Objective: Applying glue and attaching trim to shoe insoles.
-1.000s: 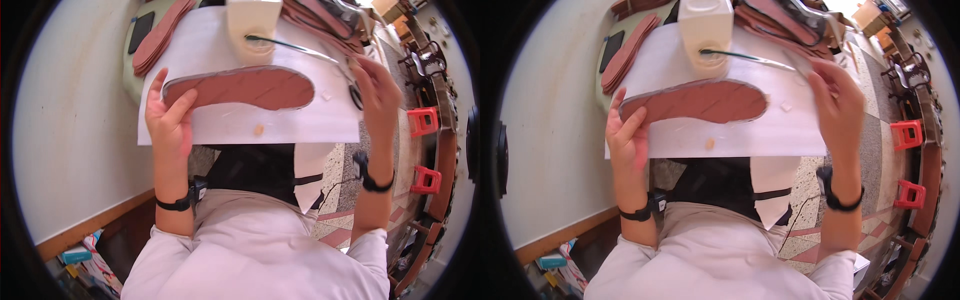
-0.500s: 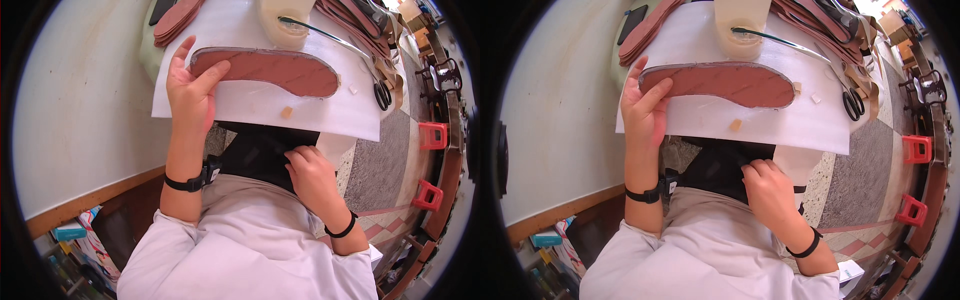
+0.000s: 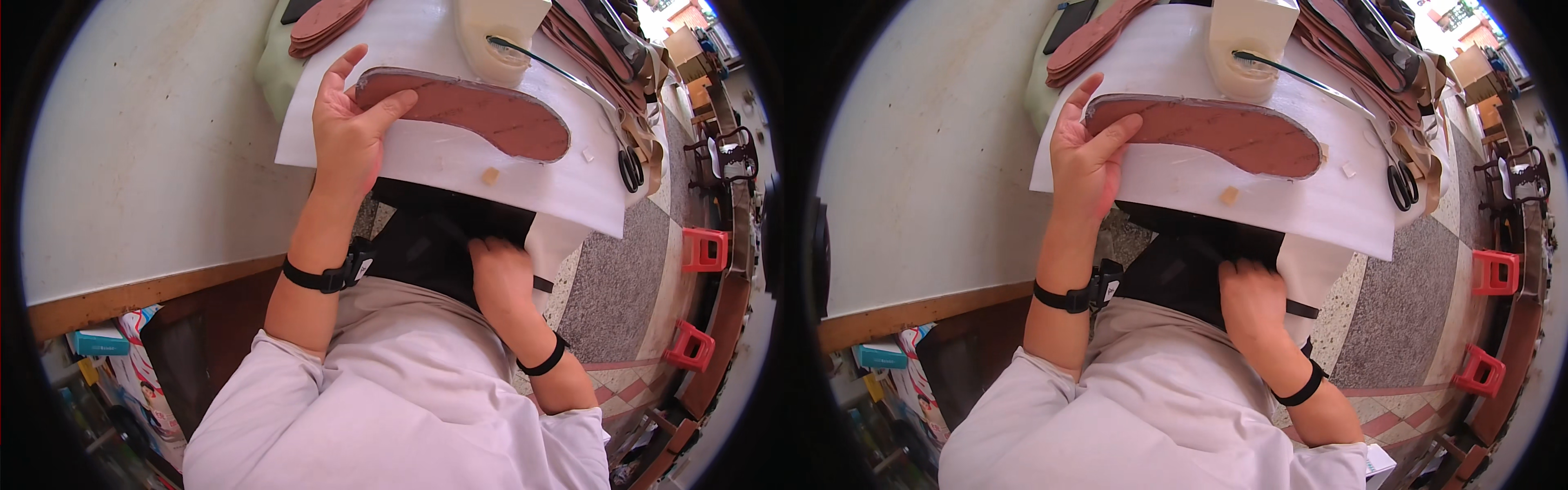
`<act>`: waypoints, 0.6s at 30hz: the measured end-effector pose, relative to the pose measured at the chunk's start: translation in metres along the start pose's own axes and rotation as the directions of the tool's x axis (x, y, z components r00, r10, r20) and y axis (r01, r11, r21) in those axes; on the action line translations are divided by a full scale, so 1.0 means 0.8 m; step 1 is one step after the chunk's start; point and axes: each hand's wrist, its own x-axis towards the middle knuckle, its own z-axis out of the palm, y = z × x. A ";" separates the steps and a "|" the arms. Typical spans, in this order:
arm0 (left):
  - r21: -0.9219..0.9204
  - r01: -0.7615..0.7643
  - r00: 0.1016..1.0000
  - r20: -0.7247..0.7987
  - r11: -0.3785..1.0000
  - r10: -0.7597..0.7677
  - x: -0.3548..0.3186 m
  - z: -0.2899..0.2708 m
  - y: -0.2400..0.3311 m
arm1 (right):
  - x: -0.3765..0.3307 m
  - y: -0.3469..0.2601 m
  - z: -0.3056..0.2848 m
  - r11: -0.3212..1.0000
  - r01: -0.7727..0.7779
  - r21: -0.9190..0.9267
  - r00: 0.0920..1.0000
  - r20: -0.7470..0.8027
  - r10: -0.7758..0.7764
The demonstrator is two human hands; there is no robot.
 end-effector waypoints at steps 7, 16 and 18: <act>0.002 -0.019 1.000 0.000 1.000 0.019 -0.001 0.000 -0.003 | -0.015 0.008 -0.024 0.976 0.027 0.215 0.999 -0.048 -0.017; 0.002 -0.036 0.999 0.008 0.999 0.036 0.000 -0.002 -0.005 | -0.015 0.008 -0.033 0.973 0.022 0.232 0.998 -0.059 -0.009; 0.001 -0.041 0.999 0.009 0.999 0.041 0.000 -0.002 -0.005 | -0.014 0.007 -0.035 0.968 0.018 0.248 0.999 -0.048 -0.006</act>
